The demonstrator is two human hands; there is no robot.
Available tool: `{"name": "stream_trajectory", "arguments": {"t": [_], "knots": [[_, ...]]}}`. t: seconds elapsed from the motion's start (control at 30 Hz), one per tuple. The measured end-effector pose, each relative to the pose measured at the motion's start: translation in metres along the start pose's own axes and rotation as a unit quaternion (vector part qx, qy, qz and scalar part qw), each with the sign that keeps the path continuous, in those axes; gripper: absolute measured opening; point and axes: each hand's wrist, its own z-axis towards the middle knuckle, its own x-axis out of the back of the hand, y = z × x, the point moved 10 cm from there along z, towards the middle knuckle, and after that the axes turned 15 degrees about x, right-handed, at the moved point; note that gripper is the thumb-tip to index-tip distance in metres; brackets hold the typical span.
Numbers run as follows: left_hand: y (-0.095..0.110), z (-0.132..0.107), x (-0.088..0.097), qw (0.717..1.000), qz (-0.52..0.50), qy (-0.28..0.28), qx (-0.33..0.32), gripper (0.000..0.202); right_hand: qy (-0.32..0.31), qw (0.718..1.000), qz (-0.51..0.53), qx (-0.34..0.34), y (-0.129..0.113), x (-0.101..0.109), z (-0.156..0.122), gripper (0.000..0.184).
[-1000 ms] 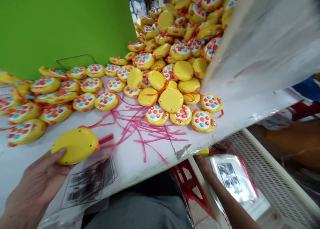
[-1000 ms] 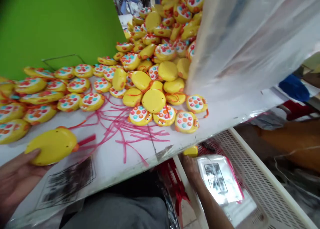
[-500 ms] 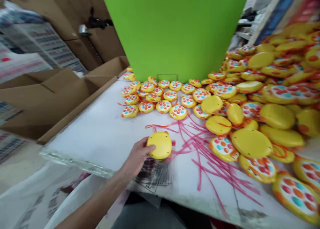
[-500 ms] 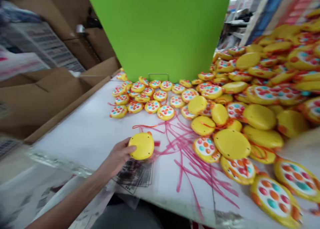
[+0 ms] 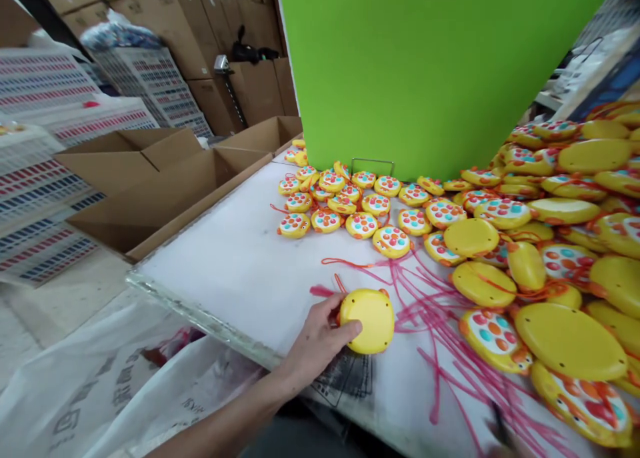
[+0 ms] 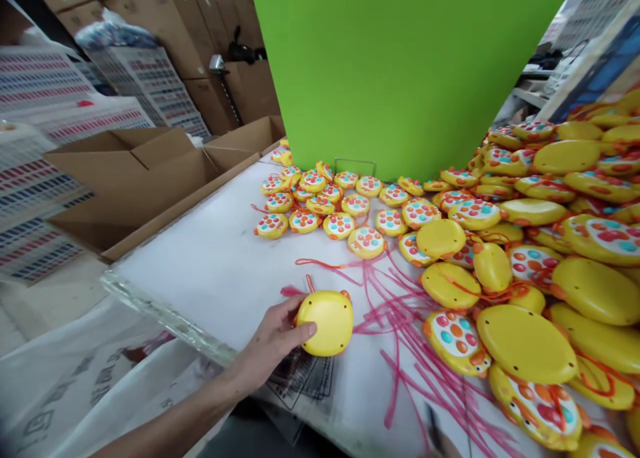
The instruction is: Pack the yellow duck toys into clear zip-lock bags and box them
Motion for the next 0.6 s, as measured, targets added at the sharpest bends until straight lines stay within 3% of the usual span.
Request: {"name": "stream_trajectory", "arguments": {"t": [0.07,0.13,0.23,0.4,0.6], "knots": [[0.005,-0.008,-0.002,1.0,-0.001,-0.002,-0.012,0.039,-0.02,0.999,0.021,0.016,-0.019,0.005,-0.005,0.034],[0.011,-0.016,-0.001,1.0,0.002,0.008,-0.025,0.037,-0.061,0.996,0.06,0.032,-0.039,-0.004,0.001,0.041],[0.014,-0.025,0.0,0.999,0.018,0.03,-0.029,0.036,-0.09,0.99,0.09,0.063,-0.065,-0.018,0.02,0.033],[0.014,-0.029,0.001,0.997,0.046,0.05,-0.029,0.037,-0.041,0.989,0.083,0.117,-0.078,-0.016,0.037,0.017],[0.016,-0.03,0.001,0.995,0.067,0.07,-0.039,0.038,0.009,0.987,0.048,0.154,-0.084,-0.013,0.041,0.018]]}}
